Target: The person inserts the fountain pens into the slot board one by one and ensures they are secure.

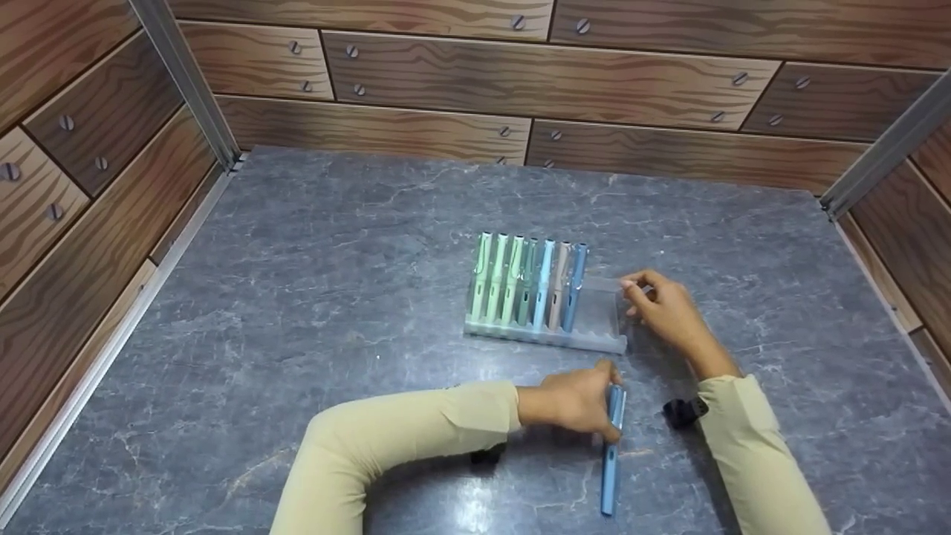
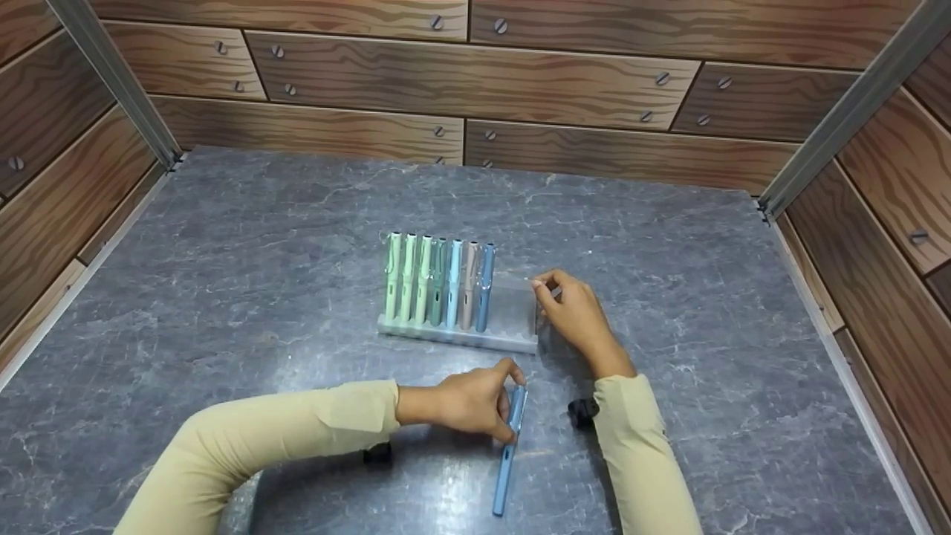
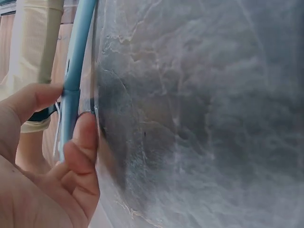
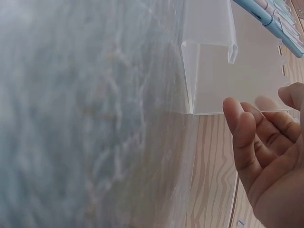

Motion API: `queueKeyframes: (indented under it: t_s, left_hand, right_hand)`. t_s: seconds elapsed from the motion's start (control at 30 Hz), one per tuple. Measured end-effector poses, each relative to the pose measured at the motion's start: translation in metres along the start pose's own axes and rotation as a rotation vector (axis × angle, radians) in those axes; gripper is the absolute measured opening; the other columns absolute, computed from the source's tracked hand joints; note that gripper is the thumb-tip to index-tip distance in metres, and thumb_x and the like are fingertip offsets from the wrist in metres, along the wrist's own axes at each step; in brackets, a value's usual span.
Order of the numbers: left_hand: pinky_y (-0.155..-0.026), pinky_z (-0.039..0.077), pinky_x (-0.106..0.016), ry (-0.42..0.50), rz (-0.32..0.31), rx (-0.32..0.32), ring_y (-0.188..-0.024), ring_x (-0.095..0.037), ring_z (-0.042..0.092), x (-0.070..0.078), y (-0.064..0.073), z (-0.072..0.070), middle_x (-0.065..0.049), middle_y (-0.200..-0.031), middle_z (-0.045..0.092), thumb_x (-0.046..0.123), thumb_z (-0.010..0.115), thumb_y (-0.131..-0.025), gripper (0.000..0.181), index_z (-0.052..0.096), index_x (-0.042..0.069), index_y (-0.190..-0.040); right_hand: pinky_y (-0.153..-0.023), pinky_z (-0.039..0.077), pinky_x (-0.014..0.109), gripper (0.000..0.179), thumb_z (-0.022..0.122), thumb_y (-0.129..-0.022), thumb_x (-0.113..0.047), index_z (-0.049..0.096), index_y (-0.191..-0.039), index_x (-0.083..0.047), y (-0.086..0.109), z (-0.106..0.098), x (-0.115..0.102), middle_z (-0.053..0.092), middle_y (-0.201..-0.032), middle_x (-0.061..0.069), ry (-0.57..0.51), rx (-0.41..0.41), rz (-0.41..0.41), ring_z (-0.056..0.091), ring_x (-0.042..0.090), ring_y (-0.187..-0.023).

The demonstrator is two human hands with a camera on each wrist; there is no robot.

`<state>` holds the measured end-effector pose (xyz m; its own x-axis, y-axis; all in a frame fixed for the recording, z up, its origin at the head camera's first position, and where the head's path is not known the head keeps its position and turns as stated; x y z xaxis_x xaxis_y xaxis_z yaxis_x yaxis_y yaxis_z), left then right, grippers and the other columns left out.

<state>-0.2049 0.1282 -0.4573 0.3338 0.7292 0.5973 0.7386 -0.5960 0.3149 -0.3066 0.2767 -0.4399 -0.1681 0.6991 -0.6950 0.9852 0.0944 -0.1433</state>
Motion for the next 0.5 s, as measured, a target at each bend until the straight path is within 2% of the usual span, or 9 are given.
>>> queueKeyframes:
  t_s: [0.17, 0.23, 0.5]
  left_hand:
    - [-0.047, 0.040, -0.021, 0.163, 0.097, 0.028, -0.053, -0.006, 0.049, 0.006, 0.001, -0.012, 0.011, -0.067, 0.053, 0.020, 0.083, -0.072, 0.065, 0.040, 0.027, -0.121]
    - [-0.047, 0.040, -0.020, 0.182, 0.126, 0.058, -0.051, -0.005, 0.049, 0.008, 0.001, -0.019, 0.012, -0.066, 0.055, 0.018, 0.082, -0.073, 0.065, 0.040, 0.028, -0.122]
    - [-0.056, 0.048, -0.019, 0.276, 0.213, 0.164, -0.064, -0.003, 0.057, 0.006, 0.000, -0.038, 0.009, -0.089, 0.063, 0.017, 0.079, -0.076, 0.067, 0.037, 0.028, -0.128]
  right_hand:
    - [-0.056, 0.045, 0.017, 0.034, 0.052, -0.100, -0.029, 0.064, -0.114, 0.000, 0.001, 0.000, 0.001, 0.068, -0.096, 0.020, 0.021, 0.002, 0.005, 0.065, 0.012, -0.067]
    - [-0.057, 0.044, 0.017, 0.034, 0.052, -0.100, -0.029, 0.064, -0.113, 0.000, 0.001, -0.001, 0.001, 0.069, -0.097, 0.020, 0.031, 0.004, 0.006, 0.066, 0.015, -0.068]
    - [-0.058, 0.044, 0.016, 0.034, 0.053, -0.099, -0.031, 0.064, -0.112, -0.002, 0.001, -0.001, -0.001, 0.069, -0.099, 0.020, 0.044, 0.003, 0.013, 0.065, 0.010, -0.067]
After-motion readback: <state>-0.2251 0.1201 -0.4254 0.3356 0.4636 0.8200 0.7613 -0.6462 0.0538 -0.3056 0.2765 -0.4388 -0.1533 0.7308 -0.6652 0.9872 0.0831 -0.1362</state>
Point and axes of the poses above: each hand's wrist, its own y-axis away from the middle knuckle, its own z-axis out of the palm, x = y × z, the point moved 6 cm from there along -y, towards the middle knuckle
